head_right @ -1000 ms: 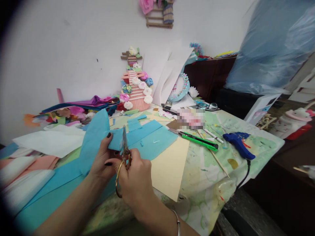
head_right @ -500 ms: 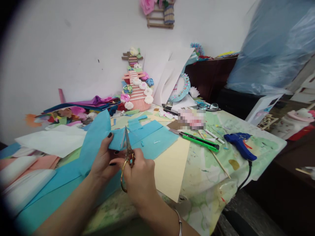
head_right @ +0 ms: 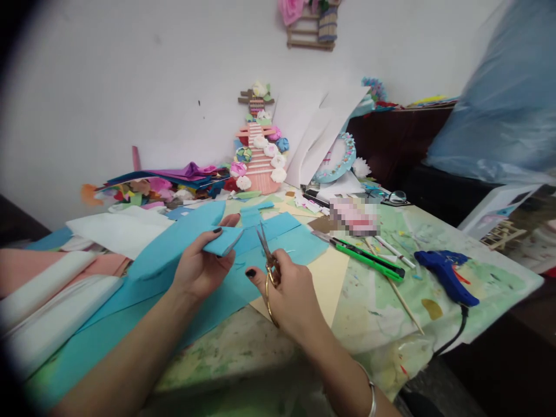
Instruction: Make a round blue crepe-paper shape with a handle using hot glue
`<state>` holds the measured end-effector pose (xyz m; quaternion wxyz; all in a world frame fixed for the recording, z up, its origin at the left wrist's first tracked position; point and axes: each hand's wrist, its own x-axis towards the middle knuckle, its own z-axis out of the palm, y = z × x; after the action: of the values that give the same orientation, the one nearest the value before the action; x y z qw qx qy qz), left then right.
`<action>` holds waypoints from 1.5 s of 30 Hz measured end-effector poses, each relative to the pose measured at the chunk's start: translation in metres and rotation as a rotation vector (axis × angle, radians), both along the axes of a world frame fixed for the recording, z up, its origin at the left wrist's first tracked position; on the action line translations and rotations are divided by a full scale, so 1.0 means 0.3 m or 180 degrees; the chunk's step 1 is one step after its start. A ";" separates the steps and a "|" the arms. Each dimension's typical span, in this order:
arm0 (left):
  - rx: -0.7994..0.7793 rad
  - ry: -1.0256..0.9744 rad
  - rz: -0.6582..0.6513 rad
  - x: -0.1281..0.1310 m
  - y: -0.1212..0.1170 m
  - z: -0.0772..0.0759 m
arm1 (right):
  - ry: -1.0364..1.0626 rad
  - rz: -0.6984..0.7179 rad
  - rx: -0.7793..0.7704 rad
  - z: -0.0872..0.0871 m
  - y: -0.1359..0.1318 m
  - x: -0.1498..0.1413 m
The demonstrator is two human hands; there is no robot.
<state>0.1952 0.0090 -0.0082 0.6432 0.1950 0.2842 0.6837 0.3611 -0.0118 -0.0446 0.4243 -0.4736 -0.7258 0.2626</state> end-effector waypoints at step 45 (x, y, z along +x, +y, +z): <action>0.0456 0.0283 0.0735 0.037 -0.011 -0.029 | 0.1436 -0.0082 -0.0516 0.010 -0.075 -0.102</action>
<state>0.2061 0.0057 -0.0169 0.5315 0.2365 0.2834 0.7624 0.3306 -0.0343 -0.0417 0.5396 -0.4446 -0.5830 0.4138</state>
